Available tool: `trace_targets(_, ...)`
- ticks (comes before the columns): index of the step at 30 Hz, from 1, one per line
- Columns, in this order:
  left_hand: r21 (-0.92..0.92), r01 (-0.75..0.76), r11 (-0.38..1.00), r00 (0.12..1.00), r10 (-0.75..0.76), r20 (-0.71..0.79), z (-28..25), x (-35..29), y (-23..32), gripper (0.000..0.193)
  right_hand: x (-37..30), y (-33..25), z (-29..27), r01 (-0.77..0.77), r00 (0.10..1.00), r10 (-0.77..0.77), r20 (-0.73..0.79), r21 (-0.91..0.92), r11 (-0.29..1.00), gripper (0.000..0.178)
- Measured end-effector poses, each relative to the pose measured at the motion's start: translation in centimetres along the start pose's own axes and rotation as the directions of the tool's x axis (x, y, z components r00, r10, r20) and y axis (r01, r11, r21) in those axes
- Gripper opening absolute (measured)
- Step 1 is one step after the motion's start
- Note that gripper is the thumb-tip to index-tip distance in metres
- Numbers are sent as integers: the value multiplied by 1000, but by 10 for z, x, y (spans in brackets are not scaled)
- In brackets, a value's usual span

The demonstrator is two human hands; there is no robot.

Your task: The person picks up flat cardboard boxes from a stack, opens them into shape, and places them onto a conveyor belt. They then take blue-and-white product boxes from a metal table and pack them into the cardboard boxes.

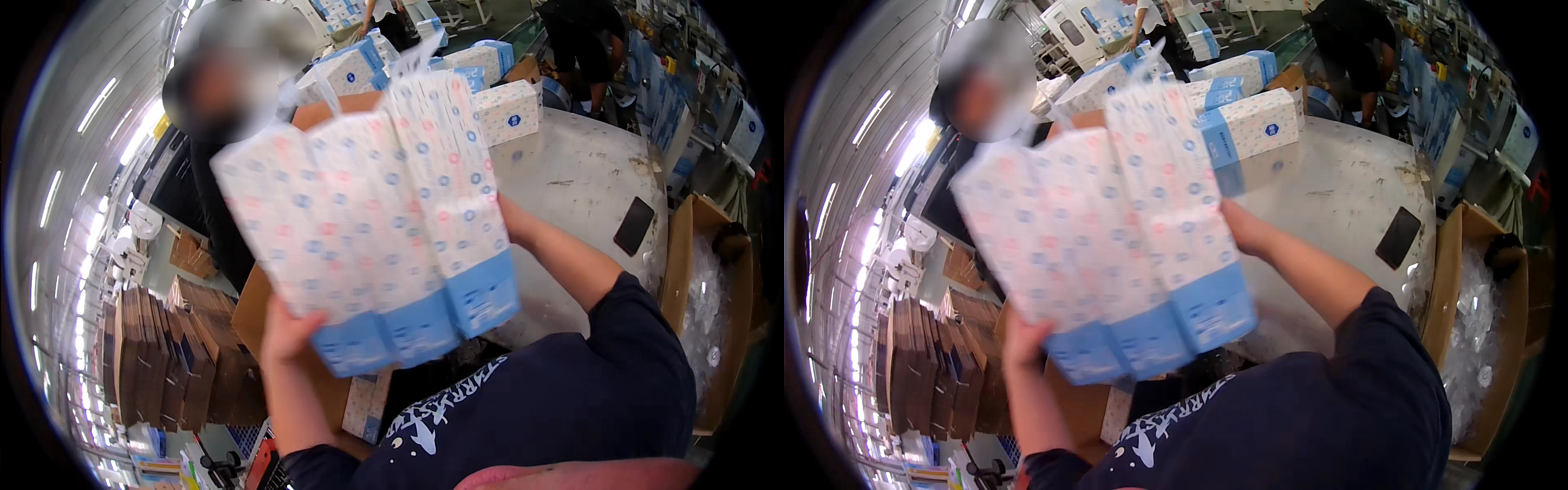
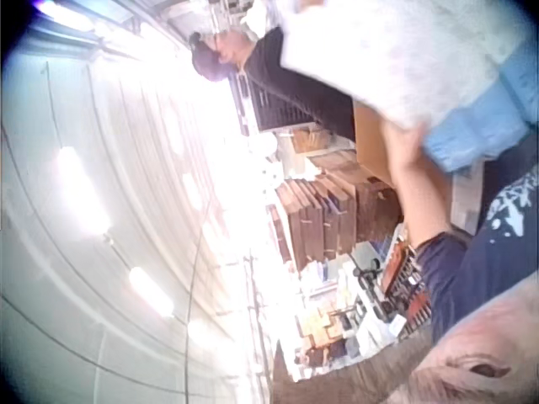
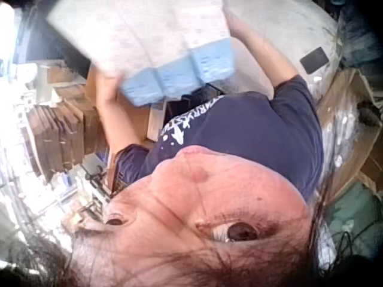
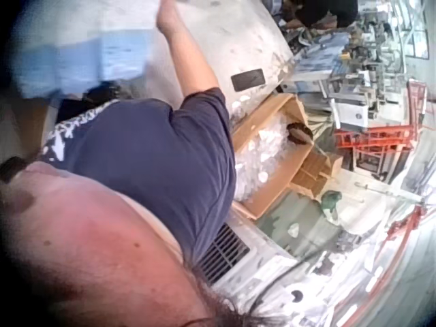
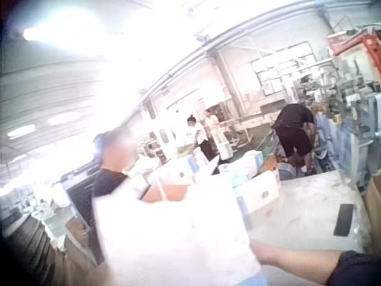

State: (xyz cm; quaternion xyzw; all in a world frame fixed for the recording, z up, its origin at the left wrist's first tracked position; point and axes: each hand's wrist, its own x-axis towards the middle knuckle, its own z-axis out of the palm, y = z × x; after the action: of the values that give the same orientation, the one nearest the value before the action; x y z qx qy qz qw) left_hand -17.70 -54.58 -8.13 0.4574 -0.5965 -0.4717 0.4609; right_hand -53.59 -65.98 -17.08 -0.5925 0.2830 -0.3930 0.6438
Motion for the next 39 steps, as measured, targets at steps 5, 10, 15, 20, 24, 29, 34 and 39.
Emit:
trace_targets(5,40,-25,999,989,30,-142,-103,-115,123,88,-36,18,156,388,709,-288,644,-15,922,53)
trace_targets(10,205,591,780,803,-545,-239,-189,-251,-48,56,-64,48,199,241,324,171,931,-256,936,49)
trace_targets(15,857,438,272,896,-215,-390,-116,-279,-187,54,-28,83,229,150,929,117,350,-648,747,51)
trace_targets(20,958,275,85,959,-91,-268,-75,-351,-212,63,-48,144,294,-451,365,707,606,-550,703,53)
trace_targets(24,885,427,186,894,-233,-383,-99,-426,-245,63,-69,142,286,-400,171,661,731,-561,725,49)
trace_targets(29,151,965,215,126,127,-984,-143,-556,-237,37,-13,234,204,-93,947,315,62,-886,455,49)
trace_targets(34,-327,573,752,363,-590,-721,-88,-483,-146,43,19,194,245,-458,707,493,507,-204,865,50)
trace_targets(39,193,869,456,495,-819,-291,-63,-392,-178,50,18,185,342,696,139,189,972,-232,680,60)
